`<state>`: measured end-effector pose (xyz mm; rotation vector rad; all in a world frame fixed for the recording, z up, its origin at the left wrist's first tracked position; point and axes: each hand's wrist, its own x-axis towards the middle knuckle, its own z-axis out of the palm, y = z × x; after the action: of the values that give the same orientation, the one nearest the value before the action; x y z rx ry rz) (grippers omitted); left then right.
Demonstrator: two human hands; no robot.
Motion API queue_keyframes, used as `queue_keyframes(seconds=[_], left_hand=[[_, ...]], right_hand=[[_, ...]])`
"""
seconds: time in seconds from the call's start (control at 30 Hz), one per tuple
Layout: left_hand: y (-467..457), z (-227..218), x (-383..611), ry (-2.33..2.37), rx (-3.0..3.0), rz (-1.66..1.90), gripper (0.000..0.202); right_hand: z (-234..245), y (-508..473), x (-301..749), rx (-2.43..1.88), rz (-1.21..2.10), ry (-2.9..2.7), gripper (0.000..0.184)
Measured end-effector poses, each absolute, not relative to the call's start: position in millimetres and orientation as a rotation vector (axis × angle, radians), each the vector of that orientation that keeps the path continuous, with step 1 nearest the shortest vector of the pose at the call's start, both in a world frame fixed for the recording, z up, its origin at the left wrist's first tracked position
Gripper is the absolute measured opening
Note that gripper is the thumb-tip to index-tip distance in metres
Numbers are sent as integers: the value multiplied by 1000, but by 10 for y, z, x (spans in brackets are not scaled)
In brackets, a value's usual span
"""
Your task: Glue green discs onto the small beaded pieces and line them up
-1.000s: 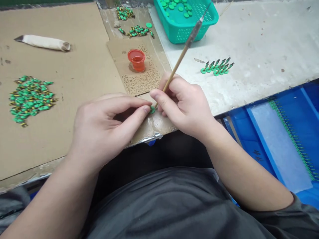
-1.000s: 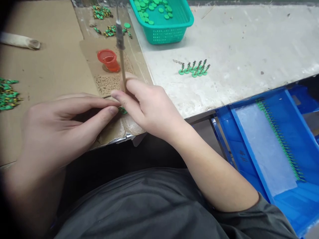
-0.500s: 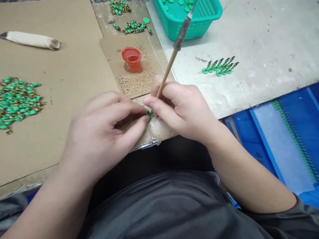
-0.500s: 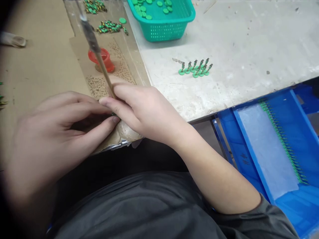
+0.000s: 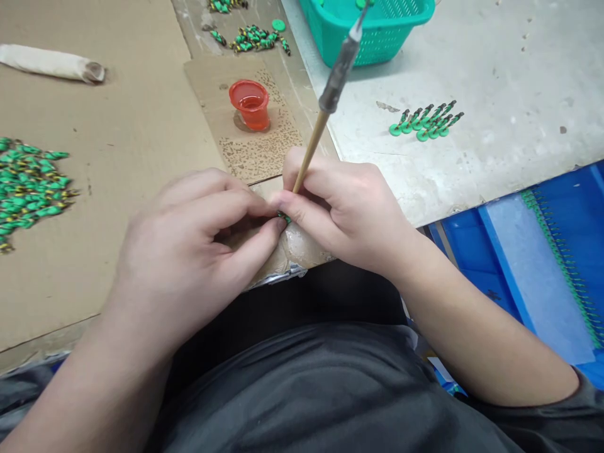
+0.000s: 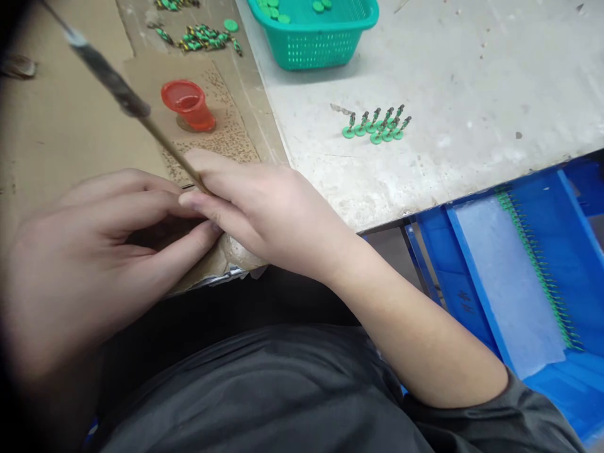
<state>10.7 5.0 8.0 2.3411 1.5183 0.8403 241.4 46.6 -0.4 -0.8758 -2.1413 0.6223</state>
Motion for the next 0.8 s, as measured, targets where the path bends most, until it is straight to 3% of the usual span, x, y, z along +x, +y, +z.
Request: queue_keyframes(seconds=[0.3,0.47,0.8], left_hand=[[73,145,121,1493,2313,804,31],[96,172,86,1477,2284,762,20],[14,193,146,1554,2055,852,17]], right_hand=[[41,439,2348,-934,743,-2122,22],[20,380,2354,-941,770,-1976,34],[-54,161,2587,-1213,800,-1573,35]])
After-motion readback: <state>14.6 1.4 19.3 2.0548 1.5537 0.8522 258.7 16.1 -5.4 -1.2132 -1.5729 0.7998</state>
